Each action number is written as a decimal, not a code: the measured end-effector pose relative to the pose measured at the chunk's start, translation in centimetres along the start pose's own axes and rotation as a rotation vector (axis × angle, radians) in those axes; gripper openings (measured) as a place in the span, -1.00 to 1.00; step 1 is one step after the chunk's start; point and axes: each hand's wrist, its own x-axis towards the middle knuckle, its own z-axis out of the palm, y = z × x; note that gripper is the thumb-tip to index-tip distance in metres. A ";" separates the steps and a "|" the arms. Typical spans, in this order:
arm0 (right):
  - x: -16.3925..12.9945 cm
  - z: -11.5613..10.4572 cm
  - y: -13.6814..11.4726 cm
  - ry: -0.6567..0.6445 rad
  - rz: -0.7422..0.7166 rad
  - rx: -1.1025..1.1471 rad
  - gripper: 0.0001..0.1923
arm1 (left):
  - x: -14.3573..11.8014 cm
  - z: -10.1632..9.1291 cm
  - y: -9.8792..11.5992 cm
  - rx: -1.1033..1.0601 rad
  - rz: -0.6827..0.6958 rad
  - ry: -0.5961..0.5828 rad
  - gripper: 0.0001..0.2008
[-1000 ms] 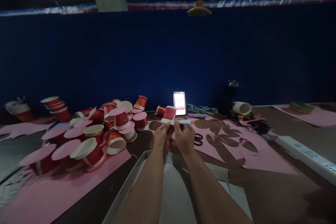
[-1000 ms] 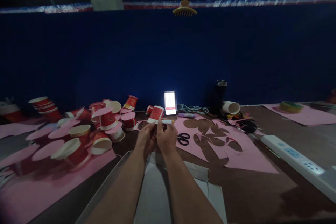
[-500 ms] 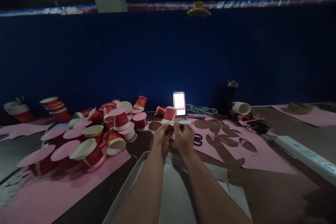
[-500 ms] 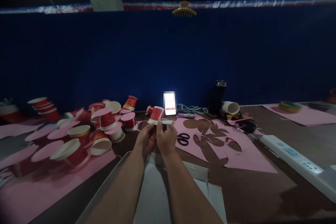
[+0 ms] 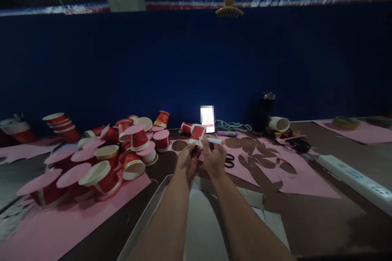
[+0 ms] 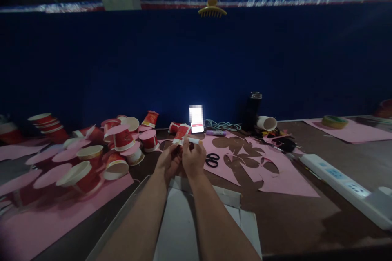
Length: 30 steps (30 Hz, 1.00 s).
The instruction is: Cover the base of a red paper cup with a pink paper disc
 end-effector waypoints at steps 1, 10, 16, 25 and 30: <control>0.0 0.0 -0.1 0.001 0.006 0.004 -0.67 | 0.0 0.0 0.0 0.000 0.000 -0.001 -0.86; 0.1 -0.1 -0.3 -0.036 0.022 -0.020 -0.68 | -0.1 0.0 -0.1 0.032 0.017 -0.030 -0.89; 0.1 -0.1 -0.3 -0.034 0.029 -0.012 -0.66 | 0.0 0.1 -0.2 0.022 0.002 0.002 -0.89; 0.0 -0.1 -0.1 -0.052 0.044 -0.036 -0.68 | 0.2 -0.1 0.3 -0.048 -0.075 0.033 -0.86; 0.0 -0.1 -0.2 -0.052 0.045 -0.045 -0.68 | 0.1 -0.1 0.5 -0.069 -0.083 0.029 -0.85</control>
